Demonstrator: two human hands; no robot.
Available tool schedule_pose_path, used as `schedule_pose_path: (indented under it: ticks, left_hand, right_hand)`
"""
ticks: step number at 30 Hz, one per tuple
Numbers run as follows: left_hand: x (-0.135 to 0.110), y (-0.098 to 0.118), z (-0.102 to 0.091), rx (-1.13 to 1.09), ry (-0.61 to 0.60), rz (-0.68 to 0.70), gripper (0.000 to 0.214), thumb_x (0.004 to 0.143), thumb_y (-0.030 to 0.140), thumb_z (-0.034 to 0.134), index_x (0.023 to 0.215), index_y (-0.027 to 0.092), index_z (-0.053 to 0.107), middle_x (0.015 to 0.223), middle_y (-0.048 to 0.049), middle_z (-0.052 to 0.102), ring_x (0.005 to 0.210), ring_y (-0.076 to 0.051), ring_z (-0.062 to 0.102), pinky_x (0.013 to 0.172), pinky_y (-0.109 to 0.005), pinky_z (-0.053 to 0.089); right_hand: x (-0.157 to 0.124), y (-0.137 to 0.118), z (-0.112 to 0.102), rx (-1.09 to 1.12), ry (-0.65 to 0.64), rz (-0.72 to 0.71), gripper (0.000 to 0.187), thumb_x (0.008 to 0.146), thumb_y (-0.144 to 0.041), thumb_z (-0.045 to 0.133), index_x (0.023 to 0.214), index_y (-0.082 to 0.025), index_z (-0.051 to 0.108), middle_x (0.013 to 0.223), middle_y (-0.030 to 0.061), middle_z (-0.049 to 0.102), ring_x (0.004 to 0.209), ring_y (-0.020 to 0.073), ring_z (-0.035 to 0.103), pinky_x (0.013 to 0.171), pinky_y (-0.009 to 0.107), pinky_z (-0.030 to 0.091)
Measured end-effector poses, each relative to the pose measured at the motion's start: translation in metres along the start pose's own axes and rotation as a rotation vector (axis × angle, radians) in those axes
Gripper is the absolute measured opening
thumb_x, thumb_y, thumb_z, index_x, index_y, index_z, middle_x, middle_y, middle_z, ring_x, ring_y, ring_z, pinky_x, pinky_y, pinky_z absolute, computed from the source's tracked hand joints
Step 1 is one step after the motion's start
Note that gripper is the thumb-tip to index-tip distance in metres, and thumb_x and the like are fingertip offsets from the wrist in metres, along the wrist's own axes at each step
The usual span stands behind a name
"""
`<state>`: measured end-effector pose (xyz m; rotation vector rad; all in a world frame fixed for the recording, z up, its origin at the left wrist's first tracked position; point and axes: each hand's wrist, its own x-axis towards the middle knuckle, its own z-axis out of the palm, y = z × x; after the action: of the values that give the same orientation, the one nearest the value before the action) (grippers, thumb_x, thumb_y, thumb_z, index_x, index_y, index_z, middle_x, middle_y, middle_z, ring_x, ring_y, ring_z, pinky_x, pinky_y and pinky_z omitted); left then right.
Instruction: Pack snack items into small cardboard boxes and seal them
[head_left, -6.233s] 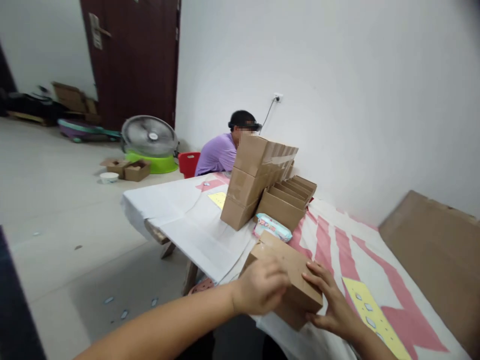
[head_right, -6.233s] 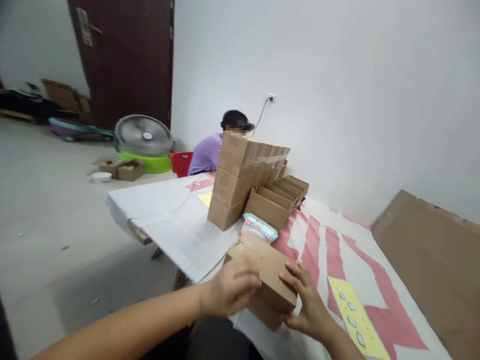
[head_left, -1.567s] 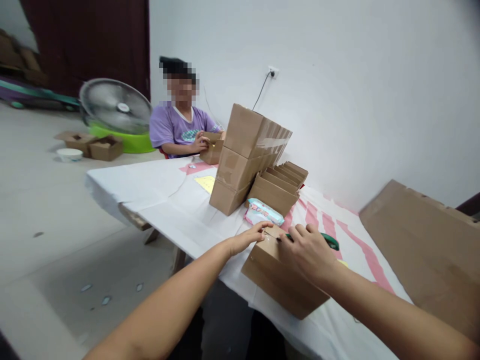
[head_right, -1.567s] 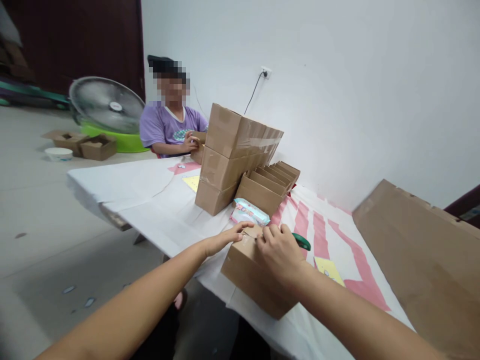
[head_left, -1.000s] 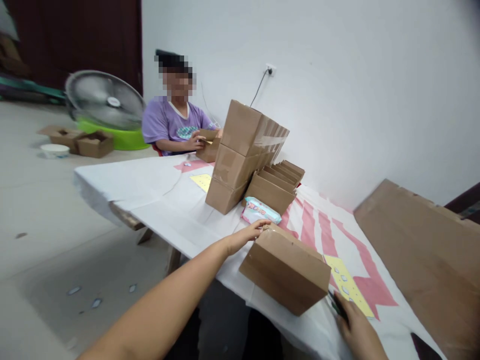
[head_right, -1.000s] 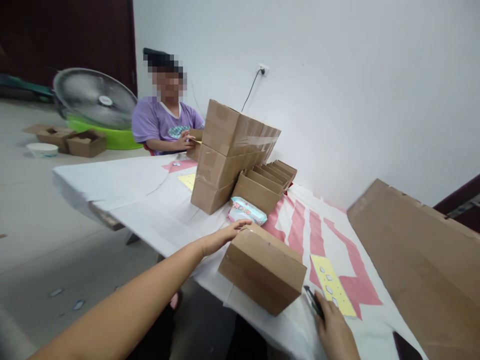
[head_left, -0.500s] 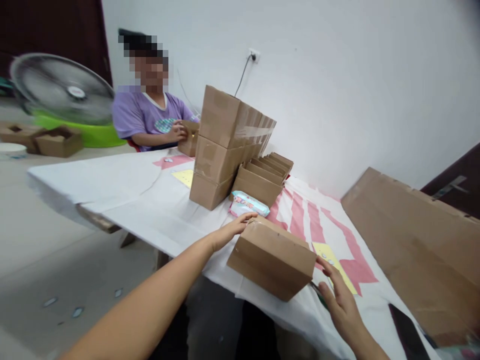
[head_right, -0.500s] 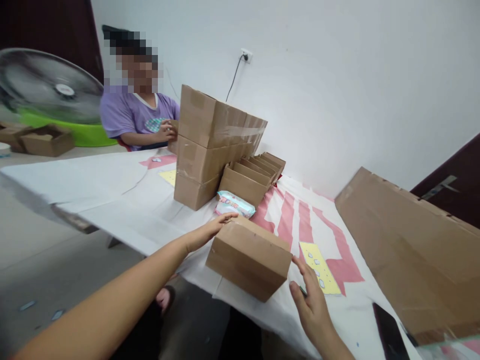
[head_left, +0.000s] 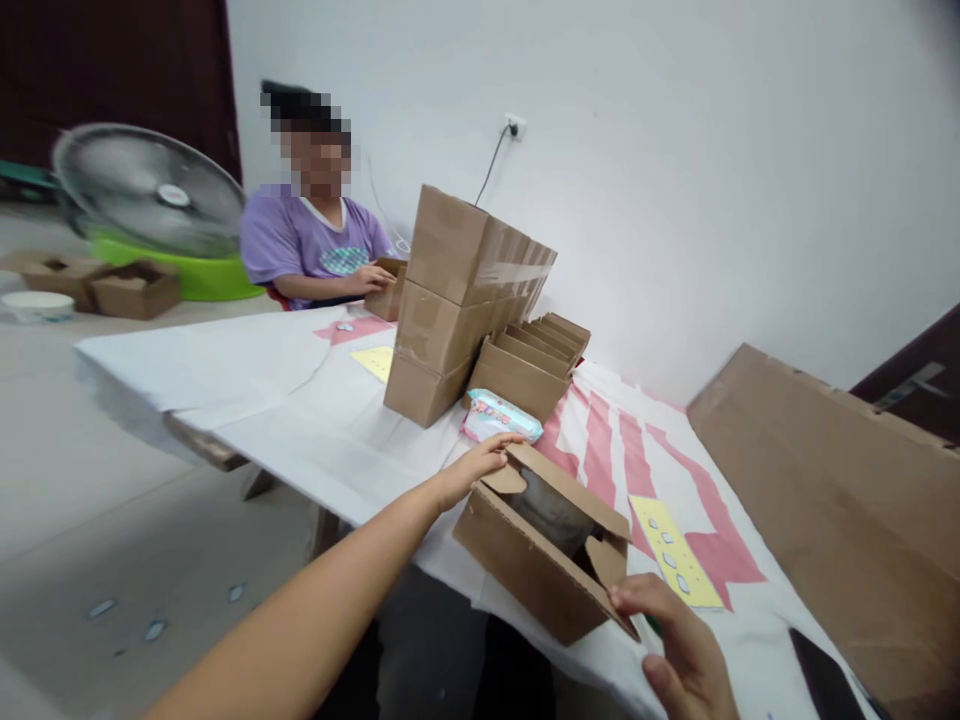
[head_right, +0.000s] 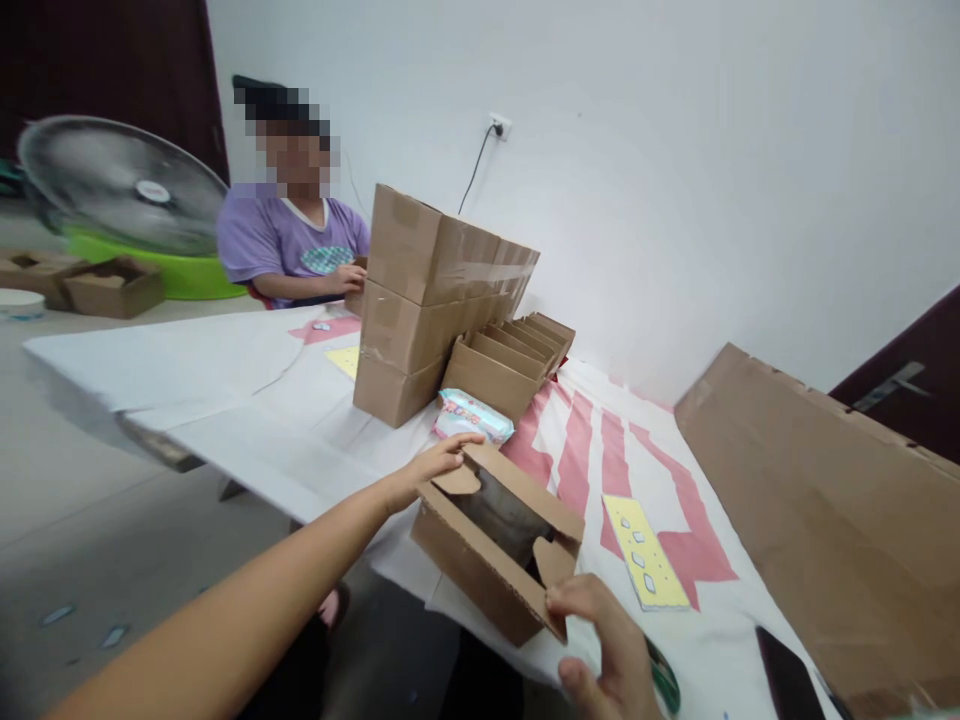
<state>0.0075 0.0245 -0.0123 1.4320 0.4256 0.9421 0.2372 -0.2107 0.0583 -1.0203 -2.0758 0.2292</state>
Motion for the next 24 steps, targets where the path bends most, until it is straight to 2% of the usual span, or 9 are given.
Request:
schedule_pose_path:
  ticks: [2,4,8,12,14,16,18,21,24]
  left_hand:
    - [0.0,0.001,0.001,-0.025,-0.005,0.003,0.053,0.074,0.037,0.057,0.125,0.021,0.052,0.111,-0.0046,0.059,0.1,-0.023,0.052,0.088,-0.032,0.038]
    - [-0.001,0.002,0.001,-0.059,-0.021,-0.008,0.053,0.075,0.036,0.057,0.126,0.021,0.051,0.113,-0.0048,0.058,0.101,-0.023,0.053,0.088,-0.032,0.038]
    - [-0.002,0.005,0.0,-0.063,-0.018,-0.04,0.055,0.074,0.037,0.057,0.126,0.021,0.051,0.116,-0.005,0.059,0.103,-0.024,0.053,0.089,-0.033,0.039]
    - [-0.002,0.008,0.002,-0.055,-0.004,-0.06,0.058,0.072,0.038,0.058,0.126,0.021,0.05,0.117,-0.0048,0.059,0.104,-0.025,0.053,0.09,-0.034,0.039]
    - [-0.004,0.011,0.003,-0.045,-0.005,-0.068,0.059,0.07,0.039,0.058,0.127,0.021,0.05,0.117,-0.0046,0.058,0.104,-0.025,0.053,0.09,-0.035,0.039]
    - [-0.006,0.014,0.003,-0.025,-0.008,-0.07,0.059,0.071,0.039,0.057,0.127,0.022,0.049,0.118,-0.0046,0.057,0.104,-0.025,0.052,0.09,-0.035,0.039]
    - [-0.008,0.018,0.004,-0.001,0.0,-0.067,0.059,0.071,0.035,0.055,0.129,0.022,0.047,0.118,-0.0045,0.055,0.105,-0.024,0.051,0.09,-0.036,0.039]
    - [-0.009,0.02,0.004,0.008,0.031,-0.048,0.067,0.069,0.026,0.054,0.134,0.024,0.038,0.115,-0.0042,0.055,0.103,-0.021,0.052,0.091,-0.037,0.039]
    - [-0.009,0.019,0.005,-0.035,0.036,-0.027,0.069,0.068,0.022,0.055,0.134,0.024,0.034,0.109,-0.0041,0.056,0.099,-0.02,0.055,0.089,-0.037,0.04]
  right_hand:
    - [0.008,-0.007,0.005,-0.122,-0.072,-0.143,0.02,0.09,-0.034,0.05,0.103,-0.02,0.057,0.082,0.0068,0.062,0.083,0.0222,0.06,0.071,0.038,0.053]
    - [0.015,-0.012,0.012,-0.243,-0.07,-0.223,0.009,0.085,-0.018,0.055,0.094,-0.019,0.057,0.075,0.0048,0.058,0.076,0.0196,0.058,0.067,0.035,0.051]
    - [0.022,-0.019,0.023,-0.379,-0.04,-0.182,0.014,0.078,-0.006,0.053,0.079,-0.019,0.049,0.07,0.0025,0.052,0.068,0.0169,0.053,0.06,0.032,0.047]
    - [0.027,-0.019,0.021,-0.42,-0.089,-0.176,0.015,0.076,-0.006,0.051,0.083,-0.02,0.05,0.079,0.0048,0.056,0.078,0.0196,0.057,0.068,0.034,0.049]
    - [0.03,-0.017,0.017,-0.462,-0.143,-0.193,0.025,0.074,-0.008,0.052,0.097,-0.019,0.055,0.095,0.0083,0.061,0.098,0.0248,0.058,0.084,0.04,0.047]
    - [0.032,-0.013,0.012,-0.53,-0.221,-0.185,0.043,0.074,-0.013,0.053,0.116,-0.02,0.053,0.114,0.0097,0.06,0.116,0.029,0.051,0.098,0.045,0.038]
    - [0.032,-0.009,0.006,-0.599,-0.296,-0.139,0.052,0.076,-0.021,0.056,0.128,-0.023,0.049,0.123,0.0085,0.058,0.121,0.0308,0.047,0.104,0.049,0.03]
    - [0.031,-0.003,-0.005,-0.676,-0.305,-0.071,0.049,0.078,-0.034,0.059,0.126,-0.026,0.053,0.122,0.0066,0.061,0.116,0.0316,0.05,0.103,0.051,0.027]
    - [0.026,0.002,-0.018,-0.759,-0.184,-0.009,0.04,0.076,-0.043,0.063,0.113,-0.027,0.062,0.116,0.0072,0.062,0.112,0.0328,0.05,0.099,0.052,0.03]
